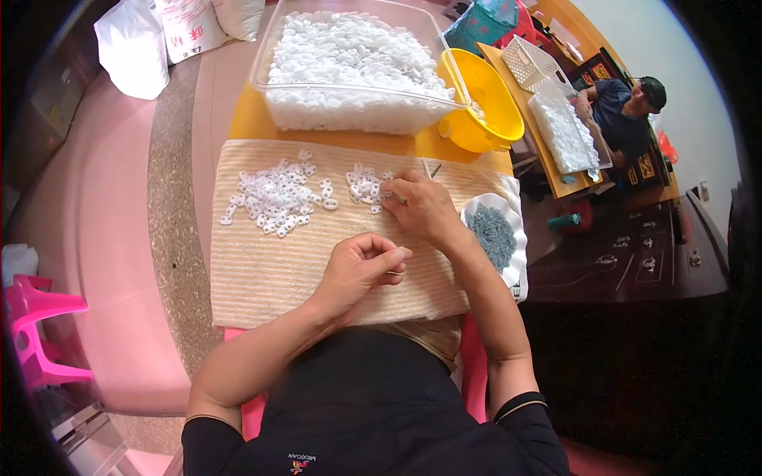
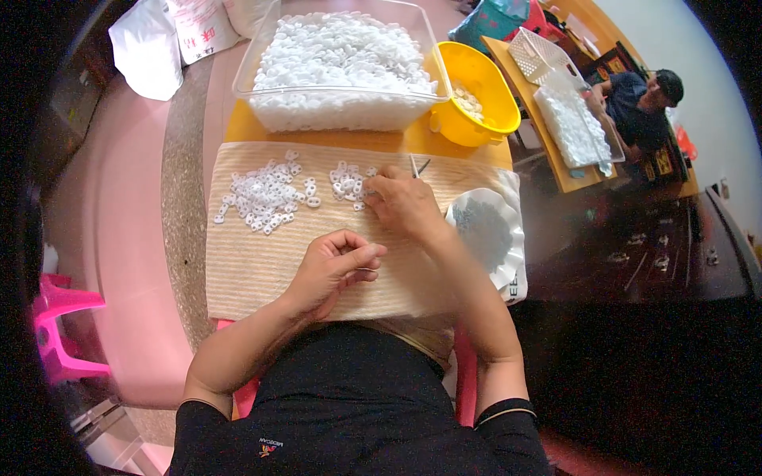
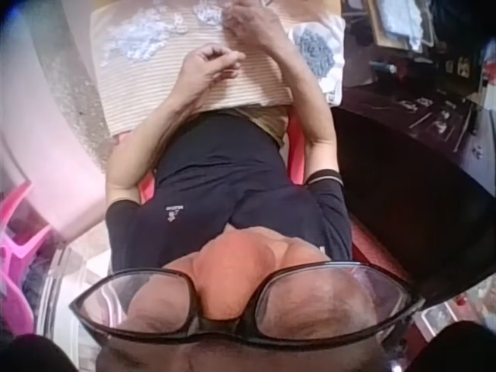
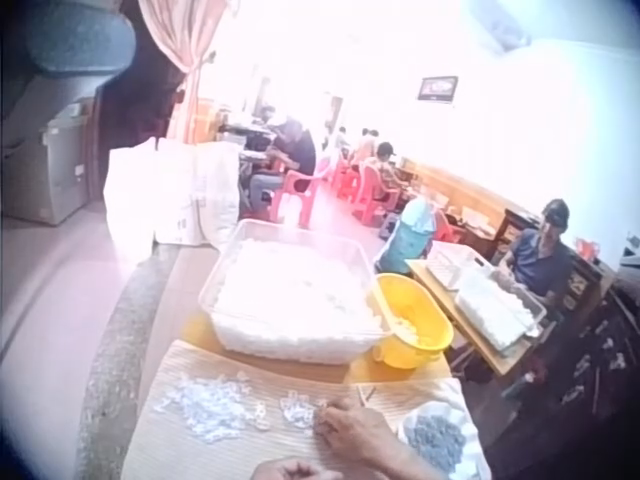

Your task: The recorder manually assembles small white plastic components by inserting tiny grey pieces into them.

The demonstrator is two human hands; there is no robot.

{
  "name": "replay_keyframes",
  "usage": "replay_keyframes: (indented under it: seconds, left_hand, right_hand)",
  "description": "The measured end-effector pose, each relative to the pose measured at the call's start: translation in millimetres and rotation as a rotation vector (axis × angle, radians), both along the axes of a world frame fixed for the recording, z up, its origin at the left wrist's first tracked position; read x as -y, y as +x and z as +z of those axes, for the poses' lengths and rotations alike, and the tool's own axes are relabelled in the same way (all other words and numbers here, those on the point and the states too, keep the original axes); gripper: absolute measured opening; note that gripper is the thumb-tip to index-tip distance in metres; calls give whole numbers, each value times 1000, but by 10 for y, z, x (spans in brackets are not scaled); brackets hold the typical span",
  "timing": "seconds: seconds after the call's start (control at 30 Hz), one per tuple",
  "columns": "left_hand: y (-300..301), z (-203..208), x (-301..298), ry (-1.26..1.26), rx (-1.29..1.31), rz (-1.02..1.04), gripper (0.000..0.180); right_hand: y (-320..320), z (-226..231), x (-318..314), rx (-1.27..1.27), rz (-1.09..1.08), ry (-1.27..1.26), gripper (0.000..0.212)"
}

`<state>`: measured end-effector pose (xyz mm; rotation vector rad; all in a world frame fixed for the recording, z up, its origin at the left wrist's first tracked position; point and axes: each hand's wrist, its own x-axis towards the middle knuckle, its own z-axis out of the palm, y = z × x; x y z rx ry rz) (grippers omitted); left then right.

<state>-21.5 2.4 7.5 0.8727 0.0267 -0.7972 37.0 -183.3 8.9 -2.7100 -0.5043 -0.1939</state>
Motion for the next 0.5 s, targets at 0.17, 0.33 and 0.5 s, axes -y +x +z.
replay_keyframes:
  seconds: [0.17, 0.33, 0.5]
  left_hand:
    - [-2, -2, -9, -13, -1, 6, 9]
    - [-2, -11, 0, -11, 5, 12, 9]
    - [-7, -46, 9, -13, 2, 48, 9]
  right_hand:
    - [-9, -26, -24, 41, 21, -17, 9]
    - [-34, -61, -34, 41, 14, -19, 14]
    - [-44, -110, -10, 133, 37, 116, 10]
